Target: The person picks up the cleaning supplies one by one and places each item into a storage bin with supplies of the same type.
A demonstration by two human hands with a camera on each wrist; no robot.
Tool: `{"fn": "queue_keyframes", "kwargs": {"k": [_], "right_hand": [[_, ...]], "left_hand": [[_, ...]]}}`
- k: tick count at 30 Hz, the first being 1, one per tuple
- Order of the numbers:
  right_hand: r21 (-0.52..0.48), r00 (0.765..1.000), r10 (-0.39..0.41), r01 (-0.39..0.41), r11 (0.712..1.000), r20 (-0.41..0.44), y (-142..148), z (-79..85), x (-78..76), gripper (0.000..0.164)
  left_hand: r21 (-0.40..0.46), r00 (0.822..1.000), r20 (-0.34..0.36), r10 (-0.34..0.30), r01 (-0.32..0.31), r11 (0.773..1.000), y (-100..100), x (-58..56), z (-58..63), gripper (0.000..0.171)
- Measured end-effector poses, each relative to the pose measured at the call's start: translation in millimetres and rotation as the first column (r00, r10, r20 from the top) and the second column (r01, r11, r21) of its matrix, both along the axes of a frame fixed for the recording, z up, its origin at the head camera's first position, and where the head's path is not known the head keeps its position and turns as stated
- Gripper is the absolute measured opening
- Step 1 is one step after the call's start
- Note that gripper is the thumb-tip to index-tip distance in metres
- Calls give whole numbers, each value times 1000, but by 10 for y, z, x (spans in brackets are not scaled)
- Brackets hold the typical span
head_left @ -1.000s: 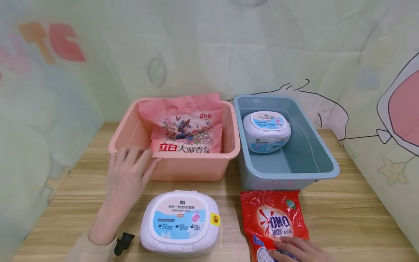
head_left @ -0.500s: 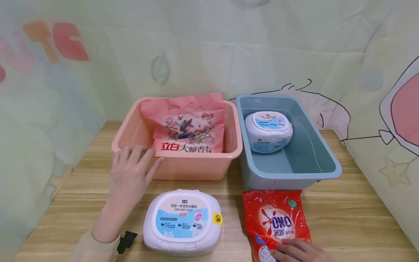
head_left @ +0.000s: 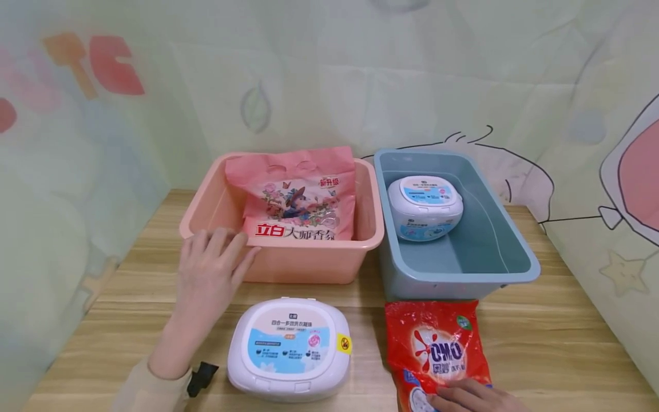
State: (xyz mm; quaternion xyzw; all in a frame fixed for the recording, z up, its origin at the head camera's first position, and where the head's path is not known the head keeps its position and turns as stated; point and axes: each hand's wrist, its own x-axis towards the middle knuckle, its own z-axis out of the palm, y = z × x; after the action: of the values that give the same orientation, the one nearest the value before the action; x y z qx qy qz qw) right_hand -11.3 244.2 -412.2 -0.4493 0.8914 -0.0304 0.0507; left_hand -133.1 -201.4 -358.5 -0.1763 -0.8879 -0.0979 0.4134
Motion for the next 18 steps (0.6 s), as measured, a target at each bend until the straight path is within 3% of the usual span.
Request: {"fn": "queue_keyframes", "kwargs": {"k": [10, 18], "right_hand": [[-52, 1000, 1, -2, 999, -29, -22, 9, 5, 64], [-53, 998, -17, 14, 999, -52, -23, 12, 11, 63]], "left_hand": [[-13, 999, 32, 13, -13, 1000, -5, 11, 11, 30], [-3, 1000, 10, 12, -12, 1000, 0, 8, 7, 30]]}}
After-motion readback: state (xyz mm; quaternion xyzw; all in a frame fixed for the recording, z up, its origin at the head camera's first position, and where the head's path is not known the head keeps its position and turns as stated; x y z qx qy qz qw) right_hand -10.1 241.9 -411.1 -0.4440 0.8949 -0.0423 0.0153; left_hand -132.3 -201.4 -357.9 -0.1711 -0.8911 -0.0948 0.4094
